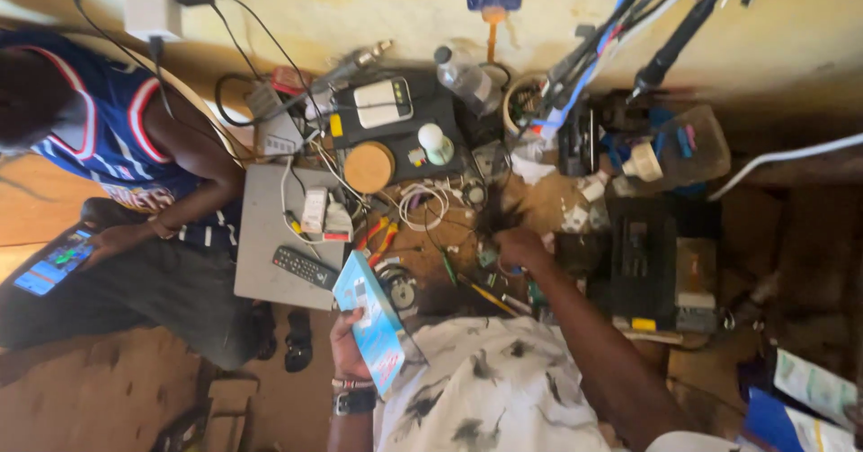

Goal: Repairing a circuit board by inspecting and assembling small electronic components

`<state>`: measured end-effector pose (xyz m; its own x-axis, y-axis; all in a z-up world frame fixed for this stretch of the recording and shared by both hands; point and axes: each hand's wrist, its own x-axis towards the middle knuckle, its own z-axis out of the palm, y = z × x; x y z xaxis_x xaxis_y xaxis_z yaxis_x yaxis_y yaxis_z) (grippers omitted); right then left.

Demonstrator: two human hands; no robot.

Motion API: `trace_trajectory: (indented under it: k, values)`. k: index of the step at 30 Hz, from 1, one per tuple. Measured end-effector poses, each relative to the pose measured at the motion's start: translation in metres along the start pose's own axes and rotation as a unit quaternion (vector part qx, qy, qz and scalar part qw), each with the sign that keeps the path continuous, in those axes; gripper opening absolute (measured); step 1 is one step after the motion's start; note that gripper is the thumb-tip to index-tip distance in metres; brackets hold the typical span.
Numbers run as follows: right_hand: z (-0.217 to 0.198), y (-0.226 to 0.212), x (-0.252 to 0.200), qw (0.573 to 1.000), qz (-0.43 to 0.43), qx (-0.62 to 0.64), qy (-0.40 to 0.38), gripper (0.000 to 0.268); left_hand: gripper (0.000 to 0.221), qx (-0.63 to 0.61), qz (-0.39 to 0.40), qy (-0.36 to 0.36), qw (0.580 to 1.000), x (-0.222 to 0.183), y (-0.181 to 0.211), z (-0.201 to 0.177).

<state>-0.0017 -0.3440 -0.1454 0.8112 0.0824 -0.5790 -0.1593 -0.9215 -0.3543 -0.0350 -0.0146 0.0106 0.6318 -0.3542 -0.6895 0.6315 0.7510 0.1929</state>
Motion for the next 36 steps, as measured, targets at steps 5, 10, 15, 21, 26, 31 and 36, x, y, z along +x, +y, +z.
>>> trace_trajectory:
  k: [5,10,15,21,26,31,36]
  values:
    - [0.026,-0.007,-0.043,0.998,-0.021,-0.025,-0.052,0.027,0.034,0.009,-0.029,-0.014,0.999,0.008,-0.005,0.003]
    - [-0.070,-0.015,-0.098,0.996,0.071,0.048,-0.001,0.049,0.033,0.002,-0.058,-0.028,0.998,0.013,0.002,0.008]
    - [-0.053,0.053,-0.064,0.963,0.214,0.068,0.151,0.031,0.035,0.016,-0.029,-0.018,0.999,0.015,0.007,0.016]
    - [0.033,0.040,-0.016,0.991,0.049,-0.098,0.079,0.008,0.037,0.019,-0.048,-0.031,0.998,0.013,0.006,0.016]
    - [0.000,-0.053,-0.063,0.975,0.140,0.171,0.040,0.024,0.037,0.021,-0.013,-0.017,1.000,0.011,0.003,0.023]
    - [0.011,-0.028,-0.075,0.969,0.140,0.132,0.151,0.022,0.035,0.021,-0.047,-0.047,0.998,0.021,0.004,0.019]
    - [-0.006,0.019,-0.056,0.930,0.195,0.101,0.295,0.046,0.036,0.043,-0.071,-0.032,0.996,0.022,0.007,0.025]
